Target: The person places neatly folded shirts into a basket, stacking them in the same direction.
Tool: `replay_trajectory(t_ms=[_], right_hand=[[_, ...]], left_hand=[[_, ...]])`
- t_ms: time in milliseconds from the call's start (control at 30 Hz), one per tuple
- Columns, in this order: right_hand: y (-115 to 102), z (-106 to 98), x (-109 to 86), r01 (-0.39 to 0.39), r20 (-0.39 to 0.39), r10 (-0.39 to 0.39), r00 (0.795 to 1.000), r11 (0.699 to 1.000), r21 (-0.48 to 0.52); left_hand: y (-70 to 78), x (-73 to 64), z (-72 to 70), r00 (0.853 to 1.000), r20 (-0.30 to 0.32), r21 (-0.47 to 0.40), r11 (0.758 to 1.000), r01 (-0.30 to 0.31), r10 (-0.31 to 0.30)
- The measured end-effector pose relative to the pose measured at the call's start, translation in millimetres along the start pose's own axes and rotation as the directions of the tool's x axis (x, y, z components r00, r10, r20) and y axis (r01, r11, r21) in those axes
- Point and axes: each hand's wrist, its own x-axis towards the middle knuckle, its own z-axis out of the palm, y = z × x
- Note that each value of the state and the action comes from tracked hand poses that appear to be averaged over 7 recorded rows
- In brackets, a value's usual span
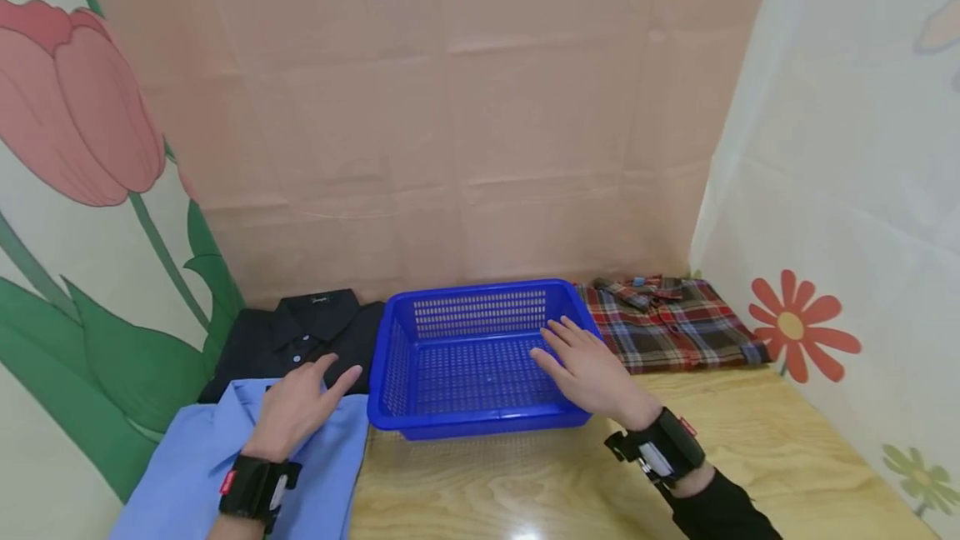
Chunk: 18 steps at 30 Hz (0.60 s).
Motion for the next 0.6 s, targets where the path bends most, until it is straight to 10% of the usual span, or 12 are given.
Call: replay_trajectory(t_ms=[600], right_hand=[[-83.4, 25.5, 17.6, 0.113, 0.077, -0.12, 0.99, 0.99, 0.089]], left_hand=[[-17.1, -11.7, -11.9, 1.0, 0.012, -0.008, 1.0, -0.005, 0.005]])
